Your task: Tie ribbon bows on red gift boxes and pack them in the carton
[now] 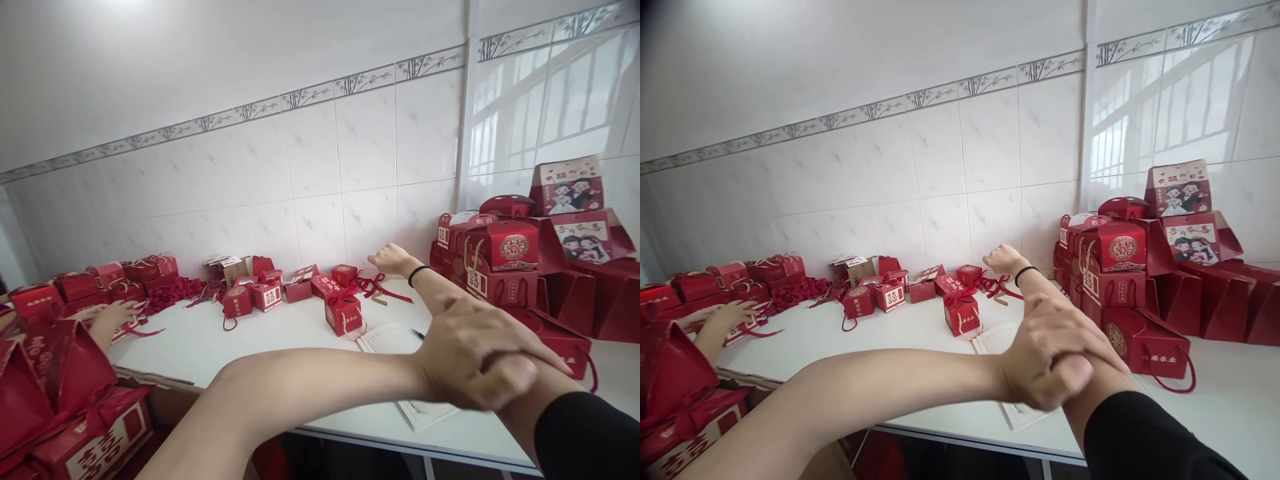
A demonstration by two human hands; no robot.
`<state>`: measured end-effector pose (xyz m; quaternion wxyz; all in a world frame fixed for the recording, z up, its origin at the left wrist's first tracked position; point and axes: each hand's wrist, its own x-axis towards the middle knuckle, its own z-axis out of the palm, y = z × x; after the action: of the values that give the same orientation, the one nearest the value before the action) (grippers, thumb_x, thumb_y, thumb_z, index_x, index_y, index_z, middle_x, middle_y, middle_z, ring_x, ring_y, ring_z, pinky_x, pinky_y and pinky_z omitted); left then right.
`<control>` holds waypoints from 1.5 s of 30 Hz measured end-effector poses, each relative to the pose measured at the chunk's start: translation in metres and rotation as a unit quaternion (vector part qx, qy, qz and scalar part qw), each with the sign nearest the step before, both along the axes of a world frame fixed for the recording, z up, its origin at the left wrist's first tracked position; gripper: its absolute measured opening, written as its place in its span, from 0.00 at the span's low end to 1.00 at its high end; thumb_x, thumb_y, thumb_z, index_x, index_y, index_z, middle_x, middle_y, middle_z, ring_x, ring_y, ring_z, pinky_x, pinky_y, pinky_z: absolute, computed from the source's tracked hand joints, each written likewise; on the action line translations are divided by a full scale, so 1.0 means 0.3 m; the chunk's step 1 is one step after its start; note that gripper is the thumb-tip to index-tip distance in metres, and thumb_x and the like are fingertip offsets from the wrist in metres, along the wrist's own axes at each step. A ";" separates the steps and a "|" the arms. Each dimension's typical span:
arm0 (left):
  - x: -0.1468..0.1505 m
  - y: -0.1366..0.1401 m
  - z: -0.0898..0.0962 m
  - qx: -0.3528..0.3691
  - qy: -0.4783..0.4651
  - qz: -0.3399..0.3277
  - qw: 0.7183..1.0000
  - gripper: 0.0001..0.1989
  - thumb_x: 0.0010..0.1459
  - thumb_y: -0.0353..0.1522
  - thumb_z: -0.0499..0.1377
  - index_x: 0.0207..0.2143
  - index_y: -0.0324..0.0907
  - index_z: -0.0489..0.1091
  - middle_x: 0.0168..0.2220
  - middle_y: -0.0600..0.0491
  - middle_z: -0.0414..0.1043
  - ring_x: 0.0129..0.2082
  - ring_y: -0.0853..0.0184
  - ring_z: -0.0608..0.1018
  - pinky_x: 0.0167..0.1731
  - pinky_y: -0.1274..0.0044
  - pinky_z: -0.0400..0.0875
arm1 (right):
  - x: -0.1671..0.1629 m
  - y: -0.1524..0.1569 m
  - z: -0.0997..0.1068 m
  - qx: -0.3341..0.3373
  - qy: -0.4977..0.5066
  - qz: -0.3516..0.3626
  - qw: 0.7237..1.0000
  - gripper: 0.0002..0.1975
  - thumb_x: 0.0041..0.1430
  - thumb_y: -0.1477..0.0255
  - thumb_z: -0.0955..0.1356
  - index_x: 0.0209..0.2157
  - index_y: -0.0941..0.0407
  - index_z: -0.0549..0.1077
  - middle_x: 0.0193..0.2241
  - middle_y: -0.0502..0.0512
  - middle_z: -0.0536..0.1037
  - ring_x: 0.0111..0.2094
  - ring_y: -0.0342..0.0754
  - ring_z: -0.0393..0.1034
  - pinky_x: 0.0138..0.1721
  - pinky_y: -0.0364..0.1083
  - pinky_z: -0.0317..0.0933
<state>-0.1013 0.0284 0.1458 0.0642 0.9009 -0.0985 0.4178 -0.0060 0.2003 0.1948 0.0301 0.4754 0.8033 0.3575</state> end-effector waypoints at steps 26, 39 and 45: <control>0.226 0.376 -0.021 -0.080 0.388 0.161 0.904 0.17 0.60 0.30 0.42 0.29 0.40 0.69 0.40 0.52 0.74 0.42 0.65 0.72 0.45 0.75 0.64 | 0.138 -0.005 -0.287 -0.112 0.027 -0.041 0.993 0.11 0.60 0.82 0.60 0.35 0.58 0.73 0.27 0.56 0.75 0.26 0.45 0.68 0.28 0.43 0.58; 0.315 0.339 -0.164 -0.099 0.341 0.083 0.931 0.15 0.61 0.30 0.44 0.34 0.42 0.71 0.43 0.56 0.73 0.46 0.66 0.70 0.53 0.73 0.58 | 0.299 0.061 -0.464 -0.094 0.177 -0.185 0.962 0.08 0.65 0.75 0.61 0.40 0.63 0.71 0.30 0.56 0.74 0.31 0.47 0.70 0.34 0.45 0.62; 0.360 0.166 -0.195 -0.076 0.383 -0.044 0.920 0.09 0.55 0.37 0.55 0.35 0.46 0.72 0.41 0.57 0.75 0.44 0.63 0.73 0.51 0.69 0.62 | 0.327 0.064 -0.486 0.011 0.290 -0.233 0.928 0.09 0.58 0.81 0.60 0.30 0.61 0.71 0.22 0.58 0.72 0.25 0.49 0.68 0.23 0.42 0.53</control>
<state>0.0068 0.0783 0.0874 0.1834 0.9793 -0.0741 0.0437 0.0921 0.2196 0.0490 -0.1269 0.7323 0.6399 0.1954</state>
